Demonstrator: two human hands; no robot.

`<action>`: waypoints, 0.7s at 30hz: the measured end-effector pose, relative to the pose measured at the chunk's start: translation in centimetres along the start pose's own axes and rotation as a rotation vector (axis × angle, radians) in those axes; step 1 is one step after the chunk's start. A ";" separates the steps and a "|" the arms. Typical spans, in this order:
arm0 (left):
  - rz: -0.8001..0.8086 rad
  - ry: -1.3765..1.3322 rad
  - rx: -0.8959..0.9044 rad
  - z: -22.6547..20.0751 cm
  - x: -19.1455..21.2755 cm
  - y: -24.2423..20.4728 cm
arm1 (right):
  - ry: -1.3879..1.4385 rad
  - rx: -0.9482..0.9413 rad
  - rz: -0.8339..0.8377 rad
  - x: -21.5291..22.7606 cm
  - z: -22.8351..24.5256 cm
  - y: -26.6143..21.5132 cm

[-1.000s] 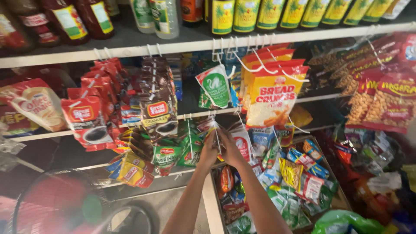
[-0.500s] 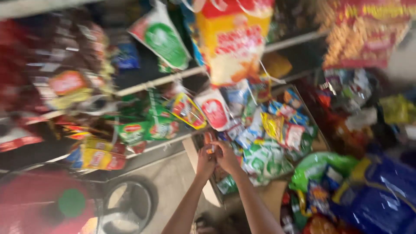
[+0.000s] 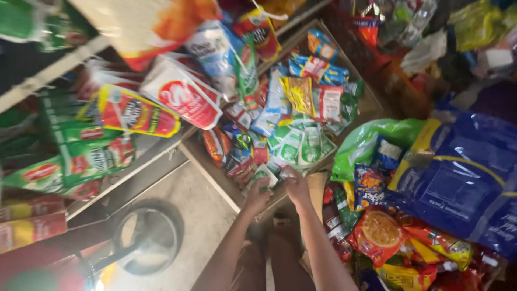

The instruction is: Picking up various food packets from a cardboard box and hanging them on hooks or placing them onto store shelves.

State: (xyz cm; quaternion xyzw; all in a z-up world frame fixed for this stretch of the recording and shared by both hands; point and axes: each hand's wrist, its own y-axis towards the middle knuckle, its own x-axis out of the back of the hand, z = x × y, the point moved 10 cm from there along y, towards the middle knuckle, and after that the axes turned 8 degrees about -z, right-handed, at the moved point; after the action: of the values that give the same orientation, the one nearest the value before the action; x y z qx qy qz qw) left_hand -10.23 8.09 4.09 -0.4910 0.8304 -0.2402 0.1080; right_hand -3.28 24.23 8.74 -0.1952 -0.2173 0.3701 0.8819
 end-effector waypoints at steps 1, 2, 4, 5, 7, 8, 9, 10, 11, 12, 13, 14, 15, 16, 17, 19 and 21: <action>0.007 0.009 0.011 0.8 -0.1 0.1 | 0.005 -0.014 -0.005 0.0 -3.2 2.3; 0.039 0.009 0.019 1.5 -0.5 0.1 | 0.061 0.158 -0.033 0.4 -4.6 4.3; 0.078 0.020 0.036 2.2 -0.7 0.0 | 0.121 0.318 -0.067 0.6 -7.1 6.8; 0.095 0.030 0.053 2.3 -0.8 0.2 | 0.119 0.266 -0.122 1.0 -8.4 8.0; 0.115 0.044 0.075 2.9 -0.9 0.9 | 0.118 0.209 -0.180 1.0 -7.7 8.4; 0.109 0.078 0.072 3.5 -0.9 1.4 | 0.118 0.209 -0.231 1.2 -5.6 7.7; 0.101 0.110 0.065 3.9 -0.9 2.2 | 0.117 0.212 -0.280 1.4 -3.4 7.2; 0.103 0.112 0.067 4.1 -1.1 2.6 | 0.117 0.210 -0.282 1.4 -3.0 8.5; 0.085 0.088 0.083 4.4 -1.1 3.0 | -0.148 0.436 -0.456 2.7 -0.5 8.6; 0.066 0.065 0.098 4.7 -1.1 3.4 | -0.422 0.660 -0.619 2.9 2.0 8.2; 0.063 0.066 0.103 4.6 -1.2 3.5 | -0.423 0.657 -0.615 3.3 2.6 9.7; 0.068 -0.022 0.155 4.7 -1.6 3.6 | -0.419 0.643 -0.655 4.0 3.1 11.1; 0.075 -0.108 0.203 4.7 -1.9 3.9 | -0.413 0.629 -0.701 4.8 3.7 12.6; 0.076 -0.105 0.204 5.7 -2.2 4.5 | -0.412 0.626 -0.701 5.6 3.6 13.8; 0.082 -0.224 0.268 6.9 -2.8 5.1 | -0.474 0.498 -0.736 6.8 2.8 15.5; 0.087 -0.342 0.332 7.8 -3.6 6.2 | -0.534 0.367 -0.765 7.6 2.7 17.1; 0.045 -0.537 0.475 8.3 -4.2 7.0 | -0.781 0.307 -0.878 7.1 4.5 16.6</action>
State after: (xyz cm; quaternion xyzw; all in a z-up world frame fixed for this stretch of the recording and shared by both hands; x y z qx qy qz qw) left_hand -10.05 12.09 -6.84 -0.4795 0.7041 -0.2864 0.4386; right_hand -10.65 41.10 5.77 0.1922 -0.5291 0.0432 0.8254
